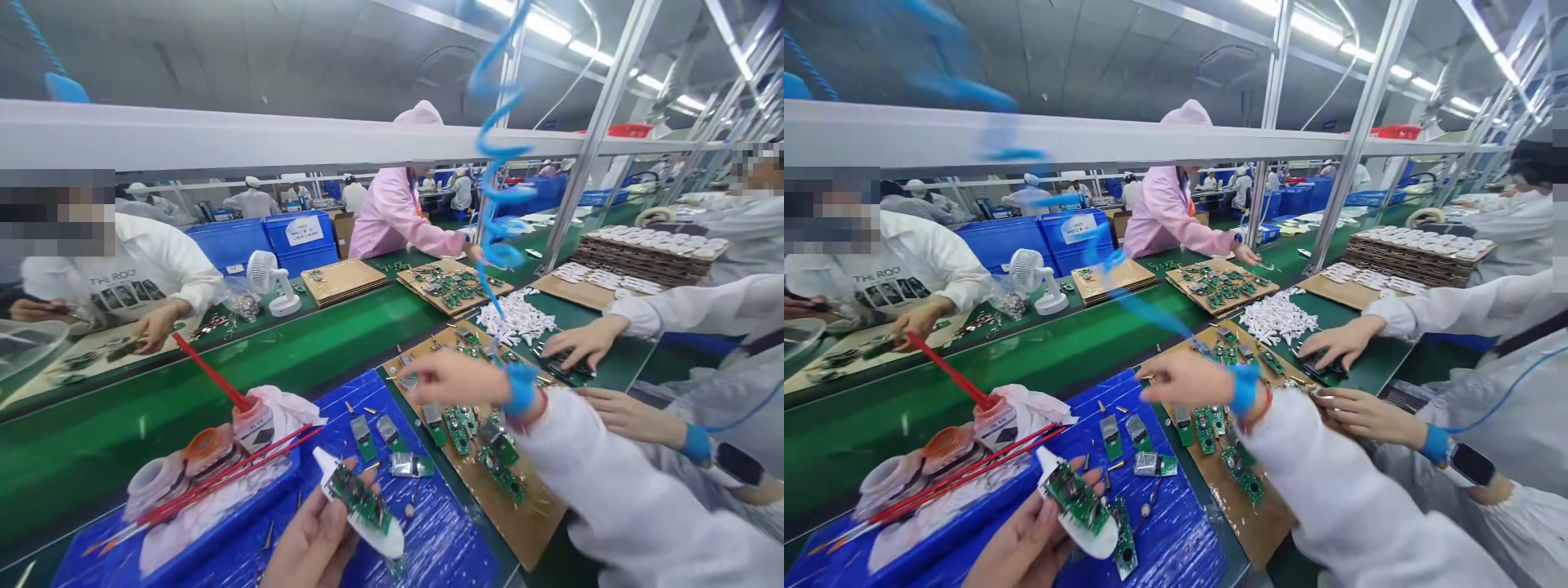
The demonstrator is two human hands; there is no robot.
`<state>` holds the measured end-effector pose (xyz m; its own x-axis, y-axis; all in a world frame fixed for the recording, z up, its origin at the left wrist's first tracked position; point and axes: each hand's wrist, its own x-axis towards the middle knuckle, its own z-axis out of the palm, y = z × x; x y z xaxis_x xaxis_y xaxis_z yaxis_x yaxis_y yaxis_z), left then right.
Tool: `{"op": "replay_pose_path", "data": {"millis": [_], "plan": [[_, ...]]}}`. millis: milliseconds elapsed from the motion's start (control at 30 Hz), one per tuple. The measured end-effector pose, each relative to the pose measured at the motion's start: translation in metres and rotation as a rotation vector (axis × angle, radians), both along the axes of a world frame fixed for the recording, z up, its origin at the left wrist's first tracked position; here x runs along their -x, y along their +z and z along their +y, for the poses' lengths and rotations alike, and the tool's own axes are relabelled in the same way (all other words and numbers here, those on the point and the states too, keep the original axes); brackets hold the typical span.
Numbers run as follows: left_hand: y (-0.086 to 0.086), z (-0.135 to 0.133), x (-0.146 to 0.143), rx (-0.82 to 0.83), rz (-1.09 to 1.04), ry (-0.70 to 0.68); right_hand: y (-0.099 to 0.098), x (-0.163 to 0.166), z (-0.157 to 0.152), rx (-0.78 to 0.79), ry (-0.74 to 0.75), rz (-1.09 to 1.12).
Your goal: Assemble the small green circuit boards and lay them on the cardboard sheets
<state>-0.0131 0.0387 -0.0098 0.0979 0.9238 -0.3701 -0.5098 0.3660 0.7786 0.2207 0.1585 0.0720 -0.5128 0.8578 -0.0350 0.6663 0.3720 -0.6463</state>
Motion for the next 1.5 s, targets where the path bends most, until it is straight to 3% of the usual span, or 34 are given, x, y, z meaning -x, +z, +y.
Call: {"op": "replay_pose_path", "data": {"millis": [67, 133, 233, 500, 733, 967, 1100, 1233, 1333, 1500], "plan": [[0.01, 0.008, -0.012, -0.065, 0.007, -0.02, -0.015, 0.019, -0.039, -0.061, 0.08, 0.122], [0.02, 0.016, -0.024, -0.118, 0.015, -0.045, -0.028, 0.032, -0.069, -0.129, 0.068, 0.23], [0.029, 0.023, -0.037, -0.151, 0.033, -0.066, -0.039, 0.037, -0.086, -0.075, -0.041, 0.338], [0.036, 0.031, -0.065, -0.125, 0.07, -0.145, -0.043, 0.01, -0.08, 0.094, -0.273, 0.583], [0.029, 0.044, -0.091, -0.073, 0.073, -0.16, -0.063, -0.008, -0.075, 0.178, -0.38, 0.852], [0.017, 0.068, -0.109, -0.19, 0.099, -0.297, -0.072, -0.033, -0.062, 0.084, -0.403, 0.735], [0.024, 0.086, -0.122, -0.367, 0.352, -0.301, -0.07, -0.049, -0.057, 0.205, -0.34, 0.846], [0.035, 0.102, -0.143, -0.505, 0.635, -0.264, -0.082, -0.058, -0.05, 0.404, -0.314, 1.256], [0.04, 0.107, -0.158, -0.551, 0.705, -0.252, -0.095, -0.061, -0.045, 0.434, -0.315, 1.474], [0.045, 0.102, -0.172, -0.673, 0.832, -0.224, -0.105, -0.064, -0.044, 0.435, -0.259, 1.564]]}}
